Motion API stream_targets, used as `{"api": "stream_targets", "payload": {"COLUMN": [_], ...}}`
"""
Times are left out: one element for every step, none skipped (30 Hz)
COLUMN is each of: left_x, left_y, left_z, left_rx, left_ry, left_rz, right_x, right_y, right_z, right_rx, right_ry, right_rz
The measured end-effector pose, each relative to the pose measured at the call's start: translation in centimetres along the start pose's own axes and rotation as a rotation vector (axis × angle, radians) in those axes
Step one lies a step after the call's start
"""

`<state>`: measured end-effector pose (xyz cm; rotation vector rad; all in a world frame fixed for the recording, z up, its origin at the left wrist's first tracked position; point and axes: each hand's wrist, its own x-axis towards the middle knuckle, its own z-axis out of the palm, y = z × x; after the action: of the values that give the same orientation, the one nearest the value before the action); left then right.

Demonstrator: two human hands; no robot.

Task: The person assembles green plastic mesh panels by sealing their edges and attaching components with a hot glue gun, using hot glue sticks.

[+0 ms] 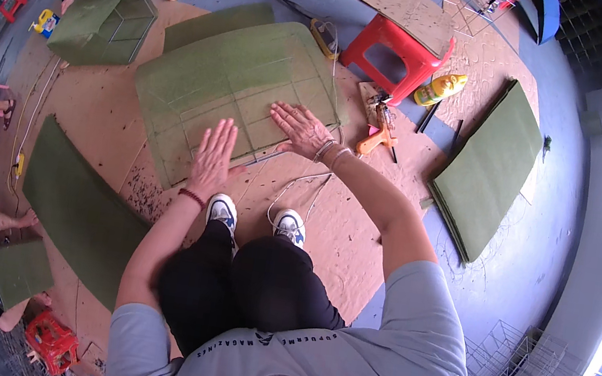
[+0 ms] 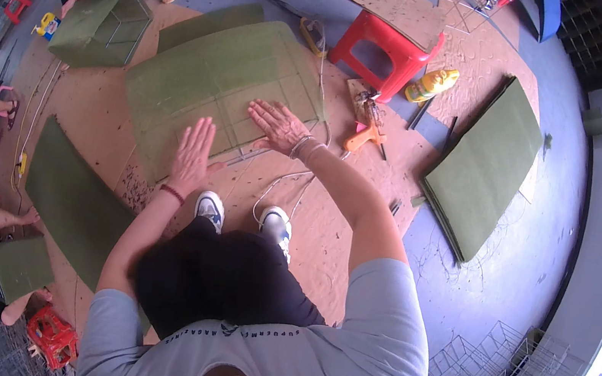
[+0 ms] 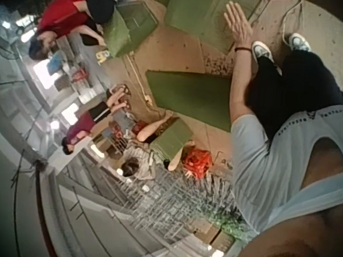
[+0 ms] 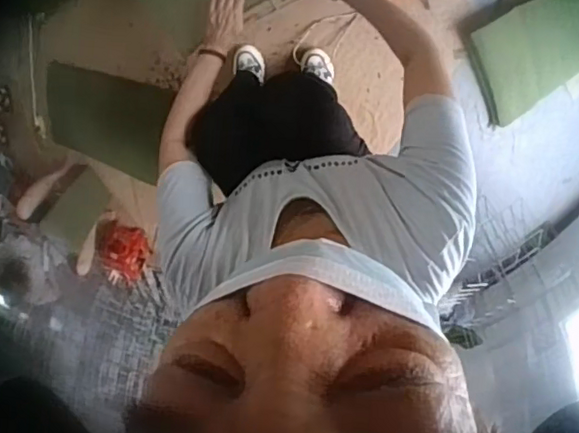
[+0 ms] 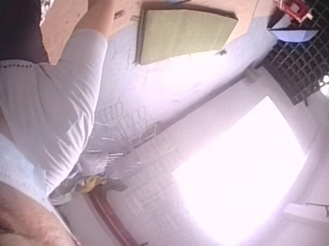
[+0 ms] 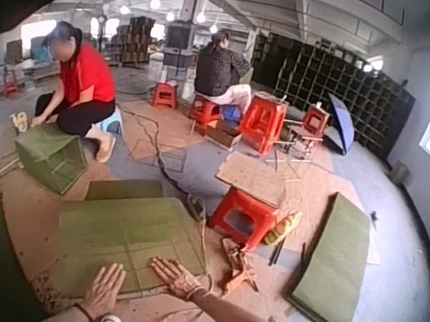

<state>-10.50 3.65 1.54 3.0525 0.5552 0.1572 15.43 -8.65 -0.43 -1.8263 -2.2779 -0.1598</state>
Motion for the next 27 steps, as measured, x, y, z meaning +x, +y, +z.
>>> {"api": "stream_targets", "payload": {"left_x": [1.0, 1.7, 1.9, 2.0, 2.1, 2.0, 1.9, 1.8, 1.9, 1.9, 1.9, 1.9, 1.9, 1.9, 2.0, 2.1, 2.1, 2.0, 1.9, 1.5, 1.0, 0.6, -0.5, -1.6, -2.7, -3.6, -4.6], "left_y": [0.5, 0.8, 0.9, 0.8, 0.7, 0.7, 0.7, 0.6, 0.5, 0.5, 0.5, 0.5, 0.5, 0.5, 0.4, 0.4, 0.4, 0.4, 0.4, 0.4, 0.4, 0.1, -0.4, -1.2, -2.4, -3.4, -4.0], "left_z": [0.7, 1.2, 1.6, 2.0, 2.3, 2.5, 2.6, 2.7, 2.7, 2.8, 2.8, 2.8, 2.8, 2.9, 2.9, 2.9, 2.9, 2.7, 2.6, 2.4, 2.1, 1.8, 1.3, 0.9, 0.4, 0.1, 0.0], "left_rx": [-0.028, -0.094, -0.1, -0.084, -0.031, 0.008, 0.016, -0.005, -0.04, -0.021, -0.008, -0.011, 0.005, 0.039, 0.057, 0.082, 0.055, 0.021, 0.012, 0.013, -0.014, -0.062, -0.102, -0.077, -0.045, -0.012, -0.022], "left_ry": [0.004, 0.016, -0.049, 0.012, 0.025, -0.03, 0.017, 0.03, 0.069, 0.043, 0.033, 0.05, 0.018, 0.013, 0.014, 0.011, 0.032, -0.004, -0.026, 0.043, 0.04, 0.058, 0.099, 0.074, 0.105, 0.09, 0.129], "left_rz": [0.026, 0.057, 0.008, 0.02, 0.021, 0.002, 0.011, 0.024, 0.042, 0.027, 0.031, 0.043, 0.027, 0.038, 0.052, 0.033, 0.043, 0.034, 0.027, 0.035, 0.035, 0.055, 0.044, 0.014, -0.067, -0.163, -0.136], "right_x": [-0.3, -0.8, -1.3, -1.7, -1.9, -2.1, -2.3, -2.3, -2.4, -2.4, -2.5, -2.5, -2.5, -2.5, -2.4, -2.4, -2.3, -2.2, -2.1, -2.1, -2.1, -1.9, -1.8, -1.6, -1.1, -0.1, 1.0], "right_y": [0.6, 1.2, 2.2, 3.2, 3.8, 4.2, 4.6, 4.7, 4.8, 4.9, 4.9, 4.9, 4.8, 4.8, 4.8, 4.8, 4.7, 4.6, 4.4, 4.1, 3.7, 3.2, 2.4, 1.8, 0.8, -0.3, -1.8], "right_z": [-0.3, -0.5, -0.8, -1.1, -0.9, -0.7, -0.5, -0.1, 0.1, 0.3, 0.5, 0.5, 0.6, 0.6, 0.6, 0.5, 0.4, 0.2, 0.0, -0.3, -0.7, -0.9, -1.2, -1.6, -1.6, -1.3, -0.7], "right_rx": [0.026, -0.006, -0.072, -0.164, -0.201, -0.143, -0.12, -0.115, -0.117, -0.116, -0.127, -0.14, -0.138, -0.134, -0.135, -0.132, -0.122, -0.11, -0.136, -0.169, -0.127, -0.11, -0.123, -0.165, -0.153, -0.117, -0.065], "right_ry": [-0.036, -0.066, -0.117, -0.225, -0.213, -0.149, -0.098, -0.106, -0.058, -0.026, -0.039, -0.06, -0.023, -0.032, -0.034, -0.038, -0.051, -0.009, -0.035, -0.129, -0.207, -0.122, -0.161, -0.252, -0.271, -0.2, -0.151], "right_rz": [-0.03, -0.004, 0.058, 0.135, 0.099, 0.064, 0.041, 0.036, 0.019, 0.017, 0.013, 0.018, 0.013, -0.004, 0.01, 0.029, 0.046, 0.01, 0.026, 0.066, 0.125, 0.083, 0.108, 0.156, 0.113, 0.085, 0.013]}}
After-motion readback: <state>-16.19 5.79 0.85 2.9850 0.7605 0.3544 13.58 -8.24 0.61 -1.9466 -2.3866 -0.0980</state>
